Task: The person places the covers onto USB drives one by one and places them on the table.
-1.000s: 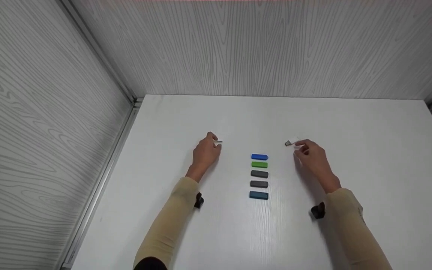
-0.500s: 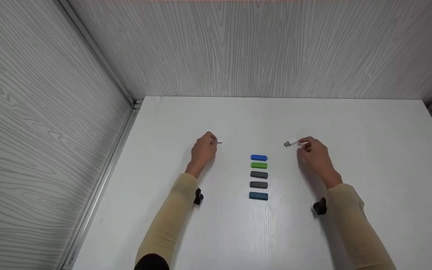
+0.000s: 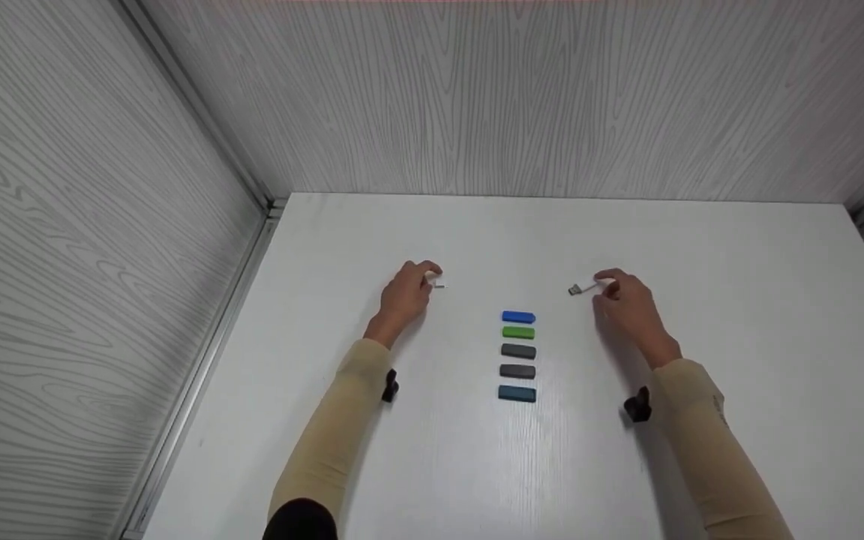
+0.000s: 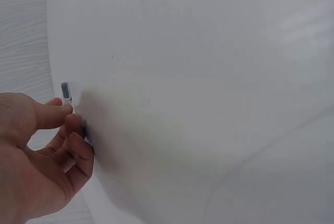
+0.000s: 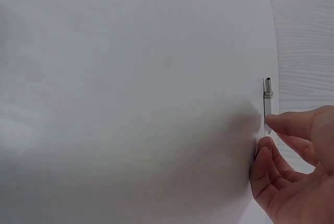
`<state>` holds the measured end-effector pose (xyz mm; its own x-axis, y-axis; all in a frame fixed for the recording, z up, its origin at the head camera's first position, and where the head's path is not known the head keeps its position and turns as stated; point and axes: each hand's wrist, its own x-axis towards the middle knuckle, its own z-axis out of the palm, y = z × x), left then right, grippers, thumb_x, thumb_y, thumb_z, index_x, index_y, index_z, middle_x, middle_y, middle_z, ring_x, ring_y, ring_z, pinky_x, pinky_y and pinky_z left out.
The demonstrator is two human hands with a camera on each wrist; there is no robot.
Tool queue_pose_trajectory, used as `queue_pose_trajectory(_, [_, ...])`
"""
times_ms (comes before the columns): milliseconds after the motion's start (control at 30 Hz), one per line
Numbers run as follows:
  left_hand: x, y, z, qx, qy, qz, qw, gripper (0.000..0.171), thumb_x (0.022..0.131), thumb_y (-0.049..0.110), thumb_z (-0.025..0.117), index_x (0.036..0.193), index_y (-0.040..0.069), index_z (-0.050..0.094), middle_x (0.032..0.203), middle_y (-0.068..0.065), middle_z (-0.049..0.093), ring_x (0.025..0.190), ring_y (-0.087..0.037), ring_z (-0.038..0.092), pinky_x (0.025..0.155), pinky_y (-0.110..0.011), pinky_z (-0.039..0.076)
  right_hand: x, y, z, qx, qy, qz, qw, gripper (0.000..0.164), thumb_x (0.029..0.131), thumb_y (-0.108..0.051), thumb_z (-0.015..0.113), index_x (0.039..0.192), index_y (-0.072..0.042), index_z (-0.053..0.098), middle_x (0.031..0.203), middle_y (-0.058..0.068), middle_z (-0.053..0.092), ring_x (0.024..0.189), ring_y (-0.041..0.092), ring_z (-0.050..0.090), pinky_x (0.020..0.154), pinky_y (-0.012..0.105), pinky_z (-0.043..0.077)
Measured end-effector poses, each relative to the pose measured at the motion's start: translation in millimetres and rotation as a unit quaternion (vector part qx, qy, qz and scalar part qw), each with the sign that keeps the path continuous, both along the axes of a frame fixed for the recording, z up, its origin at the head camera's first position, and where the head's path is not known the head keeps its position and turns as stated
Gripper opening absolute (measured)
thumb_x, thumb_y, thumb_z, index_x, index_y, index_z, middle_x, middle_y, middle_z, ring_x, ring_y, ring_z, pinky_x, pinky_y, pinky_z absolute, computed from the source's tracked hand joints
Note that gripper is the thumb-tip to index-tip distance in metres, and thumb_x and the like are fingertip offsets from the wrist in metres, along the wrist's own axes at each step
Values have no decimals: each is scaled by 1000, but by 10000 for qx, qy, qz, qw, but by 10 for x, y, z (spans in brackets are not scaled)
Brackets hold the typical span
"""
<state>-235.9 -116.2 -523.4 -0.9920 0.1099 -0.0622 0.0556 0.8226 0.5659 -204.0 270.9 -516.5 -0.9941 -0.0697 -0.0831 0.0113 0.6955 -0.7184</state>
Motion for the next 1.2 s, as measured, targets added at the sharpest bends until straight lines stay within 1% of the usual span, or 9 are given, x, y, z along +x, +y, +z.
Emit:
queue_pose_trajectory(133, [-48, -49, -19, -13, -58, -261, 9996, 35, 105, 5, 59, 136, 19, 67, 115, -13, 61, 98, -24, 58, 85, -40, 51, -12, 19, -37, 45, 161, 78, 9998, 45, 103, -8, 58, 147, 1, 54, 121, 30, 62, 108, 39, 58, 89, 42, 45])
queue_pose_trajectory(267, [-89, -99, -30, 114, -74, -427, 9990, 36, 105, 3, 59, 134, 20, 69, 117, -13, 61, 102, -26, 59, 89, -42, 52, -33, 22, -60, 40, 228, 120, 9997, 44, 103, -8, 60, 146, 0, 55, 121, 31, 62, 110, 41, 59, 90, 44, 45])
queue_pose_trajectory(367, [-109, -122, -47, 250, -79, -534, 9982, 34, 105, 4, 59, 133, 20, 71, 119, -13, 61, 107, -28, 61, 94, -43, 53, -52, 16, -73, 30, 208, 136, 9997, 44, 103, -8, 62, 146, -1, 56, 121, 31, 62, 110, 41, 59, 90, 44, 45])
queue_pose_trajectory(500, [-123, -136, -77, 378, -107, -642, 9972, 33, 106, 7, 59, 132, 22, 73, 120, -12, 62, 112, -28, 63, 99, -44, 53, -70, 10, -85, 86, 252, 175, 9995, 43, 102, -9, 64, 145, -2, 59, 119, 31, 62, 107, 40, 60, 86, 41, 45])
queue_pose_trajectory(667, [-130, -144, -89, 518, -85, -709, 9961, 31, 107, 9, 59, 130, 22, 76, 119, -9, 62, 115, -26, 63, 100, -43, 53, -85, 0, -76, 127, 310, 210, 9992, 42, 102, -9, 64, 143, -3, 61, 116, 29, 63, 104, 38, 60, 82, 37, 44])
queue_pose_trajectory(933, [-128, -158, -97, 649, -115, -742, 9951, 31, 108, 10, 58, 130, 21, 76, 118, -9, 62, 115, -27, 63, 100, -43, 53, -100, -18, -65, 305, 200, 259, 9990, 45, 104, -10, 60, 148, -4, 58, 117, 28, 61, 103, 36, 57, 82, 37, 42])
queue_pose_trajectory(1033, [-128, -169, -105, 692, -148, -777, 9945, 30, 108, 11, 59, 129, 22, 77, 117, -8, 62, 114, -25, 63, 98, -42, 53, -92, -18, -70, 324, 177, 270, 9990, 41, 104, -10, 59, 144, -3, 61, 116, 27, 61, 102, 36, 57, 81, 36, 42])
queue_pose_trajectory(1200, [-127, -186, -108, 713, -148, -852, 9937, 30, 108, 12, 58, 130, 22, 76, 118, -9, 63, 111, -26, 64, 96, -43, 53, -60, -21, -74, 266, 272, 263, 9989, 33, 104, -8, 61, 137, -1, 65, 115, 28, 62, 102, 37, 59, 83, 38, 43])
